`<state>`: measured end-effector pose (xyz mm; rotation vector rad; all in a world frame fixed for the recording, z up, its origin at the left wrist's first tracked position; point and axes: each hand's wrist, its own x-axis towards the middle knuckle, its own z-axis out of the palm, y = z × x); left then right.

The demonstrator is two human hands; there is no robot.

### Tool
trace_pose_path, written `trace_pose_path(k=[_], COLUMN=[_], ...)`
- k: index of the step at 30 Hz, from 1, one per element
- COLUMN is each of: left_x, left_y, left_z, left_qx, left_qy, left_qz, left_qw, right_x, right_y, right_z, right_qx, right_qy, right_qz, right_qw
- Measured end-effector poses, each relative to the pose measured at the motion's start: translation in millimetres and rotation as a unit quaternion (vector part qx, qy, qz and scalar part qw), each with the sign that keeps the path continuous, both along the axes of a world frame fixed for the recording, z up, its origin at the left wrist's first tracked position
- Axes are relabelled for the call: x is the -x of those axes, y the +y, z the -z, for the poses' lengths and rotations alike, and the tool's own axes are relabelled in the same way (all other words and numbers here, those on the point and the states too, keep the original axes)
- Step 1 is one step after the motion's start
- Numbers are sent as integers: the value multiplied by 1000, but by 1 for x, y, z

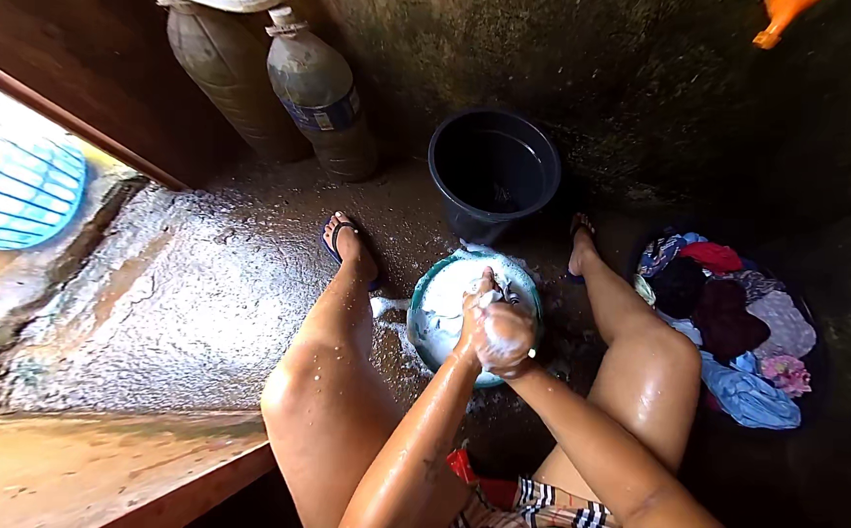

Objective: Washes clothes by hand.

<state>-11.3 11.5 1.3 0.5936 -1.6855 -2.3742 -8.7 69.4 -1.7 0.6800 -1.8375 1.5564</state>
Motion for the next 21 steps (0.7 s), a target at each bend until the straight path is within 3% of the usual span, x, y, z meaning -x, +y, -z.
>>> trace_pose_path(k=[1, 3, 5, 7, 8, 9, 10, 12, 14, 15, 16, 18, 19, 21], left_x=[-1, -7, -14, -11, -8, -5, -3, -5, -9, -10, -10, -3, 5, 22], left_y=[-1, -1, -8, -27, -33, -39, -46, -60, -68, -67, -62, -40, -28, -8], left_z=[-1, -34, -48, -57, -58, -61, -66, -74, -81, -81, -79, -62, -44, 27], left_qx=[-22, -23, 109, 306, 363, 391, 397, 341, 187, 101, 14, -134, -167, -169], left_qy=[-3, -72, -122, -186, -201, -202, -187, -112, -8, 40, 69, 65, 59, 151], left_qz=[12, 50, 176, 361, 408, 428, 419, 349, 261, 209, 154, 61, 37, 41], left_qw=[1000, 996, 971, 861, 813, 790, 795, 866, 947, 972, 986, 987, 983, 973], right_x=[3, 31, 69, 86, 86, 84, 84, 88, 95, 96, 95, 74, 55, 17], right_y=[4, 20, 37, 50, 55, 62, 70, 87, 96, 101, 104, 85, 63, 16], right_z=[6, 10, 4, -24, -37, -47, -54, -57, -52, -45, -36, -26, -30, -34], right_qx=[-18, -99, -117, -41, 0, -3, -45, -223, -357, -343, -262, -8, 72, 77], right_qy=[5, -92, -214, -257, -255, -254, -258, -283, -330, -338, -341, -310, -276, -160], right_qz=[-3, 53, 52, 6, -36, -114, -191, -280, -285, -283, -287, -296, -268, -147], right_qw=[1000, 989, 968, 965, 966, 961, 946, 890, 826, 829, 856, 903, 920, 973])
